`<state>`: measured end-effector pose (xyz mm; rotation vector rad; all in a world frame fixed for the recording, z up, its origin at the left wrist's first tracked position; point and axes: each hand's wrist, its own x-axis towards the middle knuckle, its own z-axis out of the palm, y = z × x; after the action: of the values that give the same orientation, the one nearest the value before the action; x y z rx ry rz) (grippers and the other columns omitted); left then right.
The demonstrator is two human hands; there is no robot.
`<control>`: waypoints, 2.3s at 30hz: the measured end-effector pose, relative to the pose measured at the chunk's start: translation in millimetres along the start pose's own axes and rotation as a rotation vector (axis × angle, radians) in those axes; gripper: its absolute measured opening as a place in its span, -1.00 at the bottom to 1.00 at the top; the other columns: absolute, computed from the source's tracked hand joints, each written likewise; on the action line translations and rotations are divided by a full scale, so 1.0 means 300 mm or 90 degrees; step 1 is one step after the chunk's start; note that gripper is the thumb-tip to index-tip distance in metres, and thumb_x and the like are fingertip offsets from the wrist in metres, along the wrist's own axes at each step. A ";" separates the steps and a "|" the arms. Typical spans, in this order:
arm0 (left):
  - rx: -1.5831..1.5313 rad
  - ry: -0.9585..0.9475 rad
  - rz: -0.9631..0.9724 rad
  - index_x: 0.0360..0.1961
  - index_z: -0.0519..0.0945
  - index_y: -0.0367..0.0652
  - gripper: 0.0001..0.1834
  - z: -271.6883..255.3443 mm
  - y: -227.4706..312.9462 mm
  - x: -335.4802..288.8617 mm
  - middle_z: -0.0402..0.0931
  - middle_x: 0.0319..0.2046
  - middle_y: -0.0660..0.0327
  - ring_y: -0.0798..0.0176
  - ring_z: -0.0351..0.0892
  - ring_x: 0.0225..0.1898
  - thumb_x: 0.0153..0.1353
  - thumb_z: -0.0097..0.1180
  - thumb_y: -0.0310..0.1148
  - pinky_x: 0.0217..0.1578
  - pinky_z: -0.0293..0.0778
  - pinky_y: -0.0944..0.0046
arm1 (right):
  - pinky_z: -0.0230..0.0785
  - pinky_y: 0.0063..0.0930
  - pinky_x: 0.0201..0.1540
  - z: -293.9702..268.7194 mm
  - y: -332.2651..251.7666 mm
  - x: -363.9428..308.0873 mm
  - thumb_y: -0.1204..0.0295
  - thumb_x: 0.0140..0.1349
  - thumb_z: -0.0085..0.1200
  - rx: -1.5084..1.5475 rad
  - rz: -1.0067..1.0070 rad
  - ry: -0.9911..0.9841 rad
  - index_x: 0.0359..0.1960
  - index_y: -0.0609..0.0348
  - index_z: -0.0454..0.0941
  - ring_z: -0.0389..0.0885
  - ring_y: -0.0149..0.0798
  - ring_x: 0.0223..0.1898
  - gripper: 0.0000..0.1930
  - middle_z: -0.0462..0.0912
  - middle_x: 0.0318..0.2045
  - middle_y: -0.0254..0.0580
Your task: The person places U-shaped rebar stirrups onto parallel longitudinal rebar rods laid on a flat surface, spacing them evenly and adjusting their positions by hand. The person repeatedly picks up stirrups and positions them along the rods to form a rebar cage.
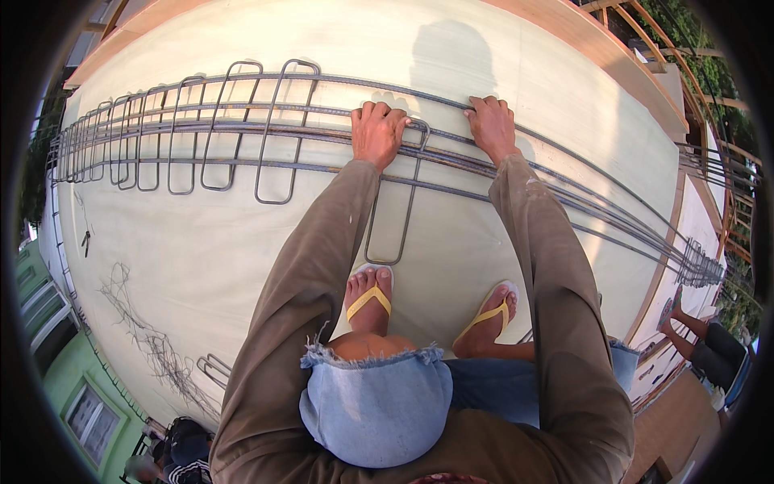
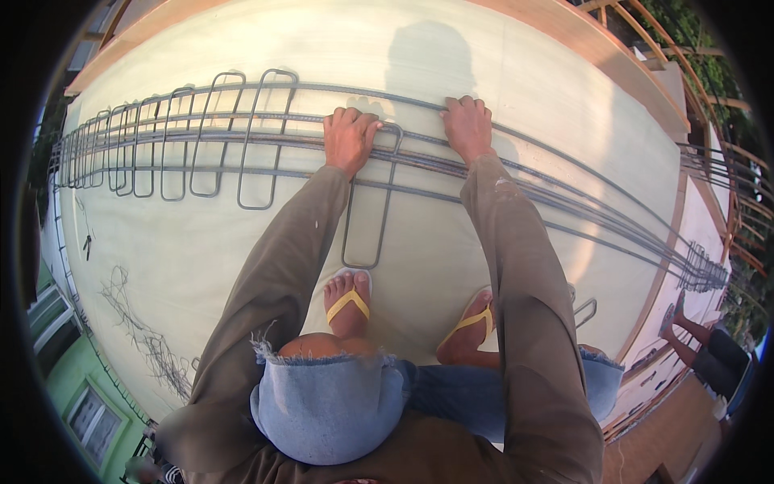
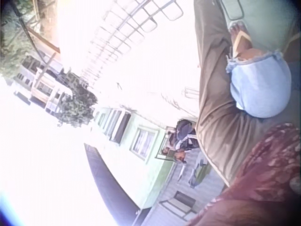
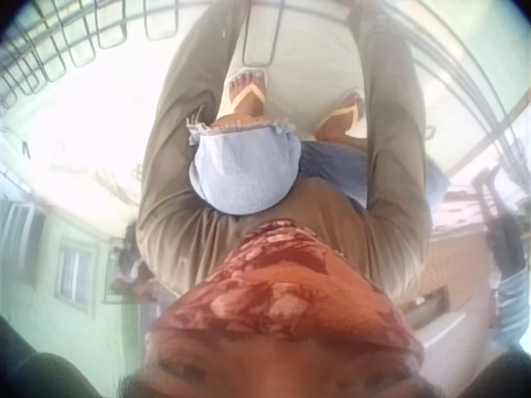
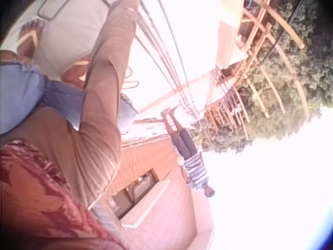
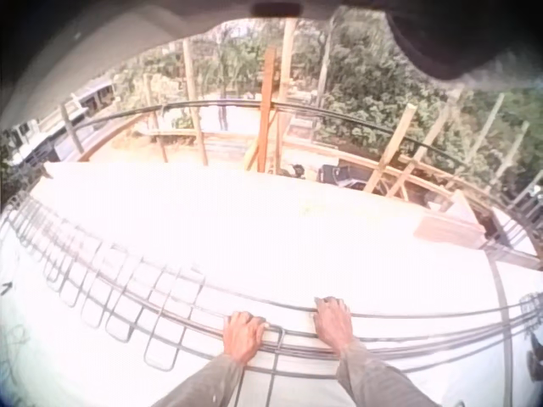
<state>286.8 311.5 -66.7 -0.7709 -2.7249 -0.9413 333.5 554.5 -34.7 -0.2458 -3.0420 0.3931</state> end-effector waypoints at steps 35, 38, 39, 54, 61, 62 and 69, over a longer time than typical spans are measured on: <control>0.040 -0.373 0.386 0.06 0.65 -0.16 -0.64 -0.011 -0.027 0.273 0.58 -0.18 0.11 0.00 0.53 -0.05 0.23 0.16 -0.38 0.03 0.46 0.05 | 0.31 -0.08 0.08 -0.037 -0.049 -0.178 0.06 -0.03 0.49 0.012 0.019 -0.182 0.03 0.13 0.51 0.45 -0.04 0.03 -0.35 0.50 -0.04 -0.13; -0.069 -0.510 0.244 -0.07 0.66 -0.24 -0.71 -0.014 0.017 0.323 0.61 -0.18 0.01 -0.08 0.57 -0.05 0.31 0.16 -0.27 -0.02 0.48 -0.03 | 0.31 -0.07 0.08 -0.045 -0.045 -0.173 0.05 -0.06 0.50 0.014 0.023 -0.198 0.05 0.12 0.51 0.45 -0.04 0.06 -0.32 0.51 -0.04 -0.14; -0.084 -0.563 0.209 -0.10 0.66 -0.26 -0.70 -0.010 0.029 0.349 0.61 -0.19 -0.02 -0.09 0.58 -0.09 0.34 0.15 -0.23 -0.04 0.48 -0.03 | 0.32 -0.07 0.08 -0.047 -0.044 -0.169 0.04 -0.05 0.51 0.011 0.022 -0.203 0.07 0.11 0.50 0.45 -0.06 0.07 -0.29 0.50 -0.03 -0.15; -0.102 -0.639 0.017 -0.29 0.67 -0.33 -0.52 0.037 -0.032 0.497 0.59 -0.44 0.03 0.10 0.55 -0.37 0.36 0.19 0.00 -0.26 0.44 0.05 | 0.30 -0.10 0.06 -0.057 -0.038 -0.150 0.16 0.06 0.44 0.036 0.045 -0.241 0.04 0.13 0.53 0.47 -0.05 0.02 -0.44 0.52 -0.08 -0.15; -0.041 -0.574 0.113 -0.17 0.69 -0.25 -0.55 0.030 0.031 0.437 0.65 -0.32 0.02 -0.03 0.61 -0.25 0.40 0.12 -0.01 -0.18 0.47 0.00 | 0.28 -0.04 0.20 -0.077 -0.047 -0.153 0.10 0.05 0.44 0.090 0.052 -0.237 0.14 0.16 0.54 0.45 -0.02 0.14 -0.35 0.53 0.05 -0.09; -0.047 -0.437 0.163 -0.15 0.69 -0.24 -0.56 0.020 0.041 0.415 0.66 -0.29 0.02 -0.06 0.61 -0.23 0.40 0.11 -0.02 -0.16 0.47 -0.02 | 0.26 -0.04 0.25 -0.087 -0.049 -0.158 0.08 0.06 0.44 0.093 0.077 -0.247 0.17 0.16 0.53 0.43 -0.02 0.18 -0.32 0.52 0.11 -0.07; -0.230 -0.088 -0.149 -0.04 0.65 -0.23 -0.70 -0.178 0.016 0.057 0.60 -0.18 0.09 0.04 0.51 0.02 0.38 0.16 -0.23 0.04 0.42 0.03 | 0.34 -0.09 0.17 -0.135 -0.086 -0.198 0.25 0.26 0.28 0.133 0.094 0.074 0.05 0.19 0.63 0.48 0.07 0.10 -0.61 0.59 0.05 0.01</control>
<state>273.8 289.3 -16.8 -0.5953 -2.8463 -1.5138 391.6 530.1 8.5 -0.4628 -2.8495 0.6760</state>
